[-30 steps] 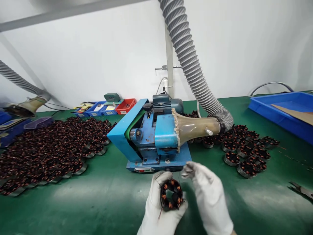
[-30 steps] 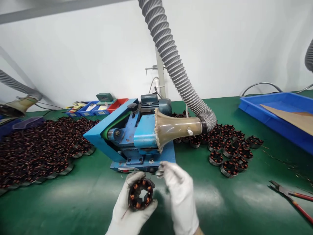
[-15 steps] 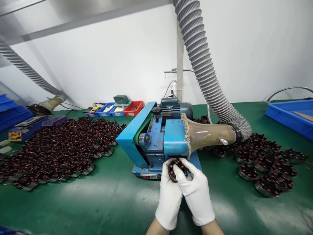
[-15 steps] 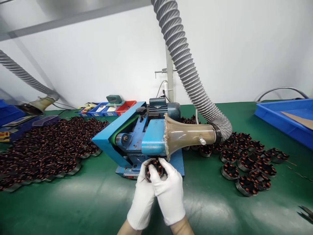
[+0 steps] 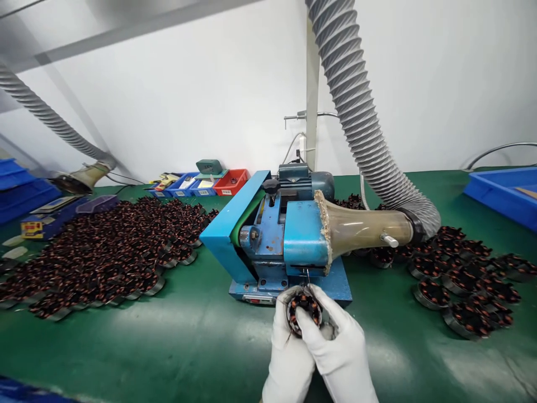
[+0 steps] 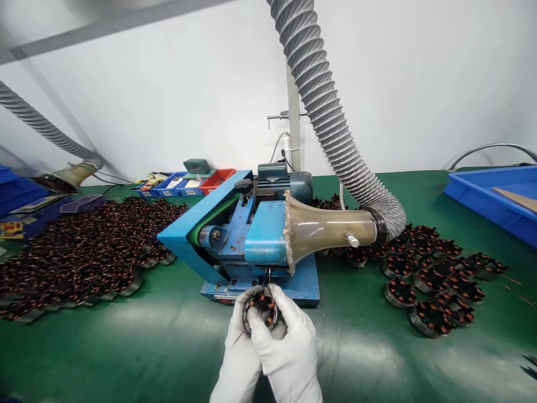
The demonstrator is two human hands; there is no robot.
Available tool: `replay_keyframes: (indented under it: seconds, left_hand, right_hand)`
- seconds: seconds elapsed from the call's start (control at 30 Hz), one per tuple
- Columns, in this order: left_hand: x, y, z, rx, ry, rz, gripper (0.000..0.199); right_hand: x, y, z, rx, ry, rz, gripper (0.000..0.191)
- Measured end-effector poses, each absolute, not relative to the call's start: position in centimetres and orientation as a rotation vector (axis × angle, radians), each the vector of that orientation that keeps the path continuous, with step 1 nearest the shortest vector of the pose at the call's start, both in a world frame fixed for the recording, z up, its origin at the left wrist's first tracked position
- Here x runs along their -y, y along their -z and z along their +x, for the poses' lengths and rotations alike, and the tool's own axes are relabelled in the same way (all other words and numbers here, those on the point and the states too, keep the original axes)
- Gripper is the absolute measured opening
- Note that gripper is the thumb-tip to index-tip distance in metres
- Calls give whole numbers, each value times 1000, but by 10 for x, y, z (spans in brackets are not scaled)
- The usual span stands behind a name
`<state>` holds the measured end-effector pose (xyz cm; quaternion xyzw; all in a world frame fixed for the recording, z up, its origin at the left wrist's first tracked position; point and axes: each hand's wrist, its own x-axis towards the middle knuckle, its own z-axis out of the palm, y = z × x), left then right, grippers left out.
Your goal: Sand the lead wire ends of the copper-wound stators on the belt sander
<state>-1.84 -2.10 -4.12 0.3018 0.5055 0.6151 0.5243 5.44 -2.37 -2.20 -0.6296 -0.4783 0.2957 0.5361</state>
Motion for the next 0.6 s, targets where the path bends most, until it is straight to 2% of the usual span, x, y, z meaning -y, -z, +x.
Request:
replay_keyframes:
  seconds: [0.2,0.37,0.43,0.53,0.6]
  left_hand:
    - [-16,22,-8,-1088,-1430,670,37]
    - [-2,13,-14,-1106,-1397,783,31]
    - [18,13,-24,-1195,-1337,872,38]
    - [48,26,-50,-1438,-1129,999,62]
    - [61,43,-73,-1569,-1056,1131,66]
  right_hand:
    - [-5,8,56,1078,-871,-1484,43]
    - [3,4,54,1086,-851,-1502,37]
    - [14,5,64,1103,-922,-1431,41]
    - [36,-1,98,1104,-1044,-1190,46]
    - [57,-9,126,1163,-895,-1261,34]
